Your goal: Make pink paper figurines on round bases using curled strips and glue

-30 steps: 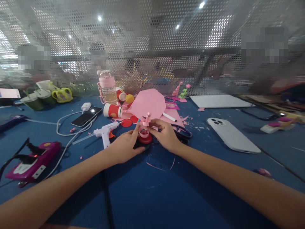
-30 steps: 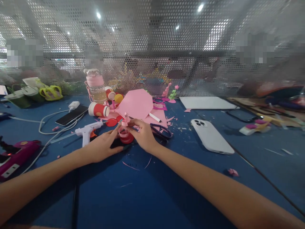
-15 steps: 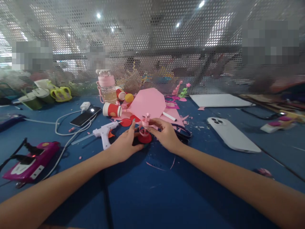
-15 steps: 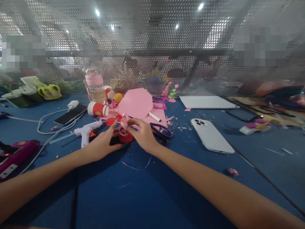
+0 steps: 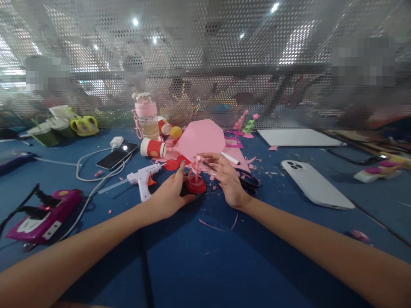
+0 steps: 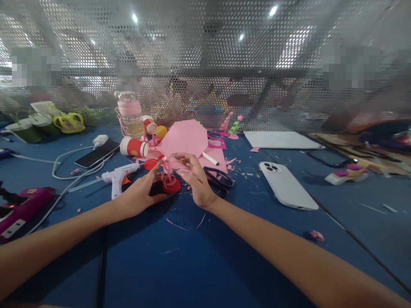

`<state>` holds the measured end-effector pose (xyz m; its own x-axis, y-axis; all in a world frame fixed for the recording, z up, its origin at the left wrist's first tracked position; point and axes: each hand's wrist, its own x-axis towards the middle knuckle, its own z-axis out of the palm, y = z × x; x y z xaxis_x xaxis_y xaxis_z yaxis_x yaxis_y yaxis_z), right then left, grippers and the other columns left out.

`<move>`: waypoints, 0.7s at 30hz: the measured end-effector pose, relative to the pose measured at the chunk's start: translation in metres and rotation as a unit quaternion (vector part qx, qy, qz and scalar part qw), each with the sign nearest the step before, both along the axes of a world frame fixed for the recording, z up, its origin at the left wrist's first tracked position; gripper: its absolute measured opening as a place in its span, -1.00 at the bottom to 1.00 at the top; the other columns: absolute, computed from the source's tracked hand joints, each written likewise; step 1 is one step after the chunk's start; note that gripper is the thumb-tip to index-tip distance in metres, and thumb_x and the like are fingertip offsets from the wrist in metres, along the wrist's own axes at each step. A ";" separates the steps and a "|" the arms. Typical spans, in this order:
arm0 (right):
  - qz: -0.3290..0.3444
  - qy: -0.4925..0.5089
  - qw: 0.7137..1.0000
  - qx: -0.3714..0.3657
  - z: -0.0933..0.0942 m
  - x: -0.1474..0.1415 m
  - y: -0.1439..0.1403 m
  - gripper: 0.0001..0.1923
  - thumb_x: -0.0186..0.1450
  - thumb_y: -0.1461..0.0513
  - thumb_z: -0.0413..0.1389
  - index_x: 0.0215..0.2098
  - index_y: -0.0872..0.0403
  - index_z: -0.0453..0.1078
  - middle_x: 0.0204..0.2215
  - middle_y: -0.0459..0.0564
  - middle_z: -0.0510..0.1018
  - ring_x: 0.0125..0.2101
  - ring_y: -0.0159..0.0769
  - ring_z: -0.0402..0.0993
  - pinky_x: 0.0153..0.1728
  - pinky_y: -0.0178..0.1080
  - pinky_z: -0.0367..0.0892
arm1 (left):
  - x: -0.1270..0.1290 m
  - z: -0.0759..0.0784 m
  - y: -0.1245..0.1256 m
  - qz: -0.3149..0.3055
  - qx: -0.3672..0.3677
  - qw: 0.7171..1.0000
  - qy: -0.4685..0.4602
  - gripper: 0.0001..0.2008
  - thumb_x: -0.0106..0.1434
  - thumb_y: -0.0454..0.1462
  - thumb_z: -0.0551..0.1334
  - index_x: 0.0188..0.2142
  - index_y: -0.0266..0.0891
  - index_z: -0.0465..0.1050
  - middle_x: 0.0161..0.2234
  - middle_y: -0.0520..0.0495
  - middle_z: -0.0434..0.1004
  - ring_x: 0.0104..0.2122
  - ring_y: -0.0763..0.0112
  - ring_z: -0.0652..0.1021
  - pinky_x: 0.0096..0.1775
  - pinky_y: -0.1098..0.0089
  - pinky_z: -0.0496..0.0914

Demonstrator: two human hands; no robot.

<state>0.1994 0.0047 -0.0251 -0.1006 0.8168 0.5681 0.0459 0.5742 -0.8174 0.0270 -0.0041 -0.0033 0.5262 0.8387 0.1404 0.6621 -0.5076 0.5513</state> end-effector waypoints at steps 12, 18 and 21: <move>-0.076 0.064 0.995 0.006 -0.004 -0.002 0.004 -0.78 0.15 0.19 -0.03 -0.22 0.05 0.18 -0.20 0.03 0.39 -0.17 -0.28 0.32 -0.09 -0.12 0.20 | -0.001 0.000 0.002 0.050 0.021 0.998 -0.028 -0.16 -0.04 -0.21 0.25 0.14 -0.38 -0.19 0.14 -0.40 0.01 0.13 0.09 0.15 0.09 0.09 0.13; -0.131 0.067 0.989 0.020 -0.007 -0.002 0.009 -0.84 0.16 0.20 -0.07 -0.28 0.05 0.17 -0.25 0.02 0.33 -0.20 -0.27 0.29 -0.11 -0.12 0.20 | 0.001 0.015 -0.008 0.036 0.085 0.995 -0.021 -0.30 -0.09 -0.37 0.11 0.08 -0.38 -0.11 0.05 -0.33 0.10 0.06 0.13 0.23 0.05 0.11 0.19; -0.188 0.054 0.980 0.039 -0.006 -0.002 0.007 -0.87 0.19 0.20 -0.11 -0.29 0.04 0.15 -0.29 0.01 0.29 -0.25 -0.28 0.27 -0.17 -0.14 0.21 | -0.003 0.018 -0.009 0.060 0.156 0.985 -0.043 -0.41 -0.11 -0.41 0.05 -0.01 -0.38 0.02 -0.07 -0.29 0.21 -0.01 0.11 0.27 -0.03 0.07 0.25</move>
<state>0.1970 0.0115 -0.0315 0.2629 0.7385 0.6209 0.1817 0.5941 -0.7836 0.0238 -0.0136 0.0143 0.4006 0.8031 0.4411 0.6849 -0.5822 0.4381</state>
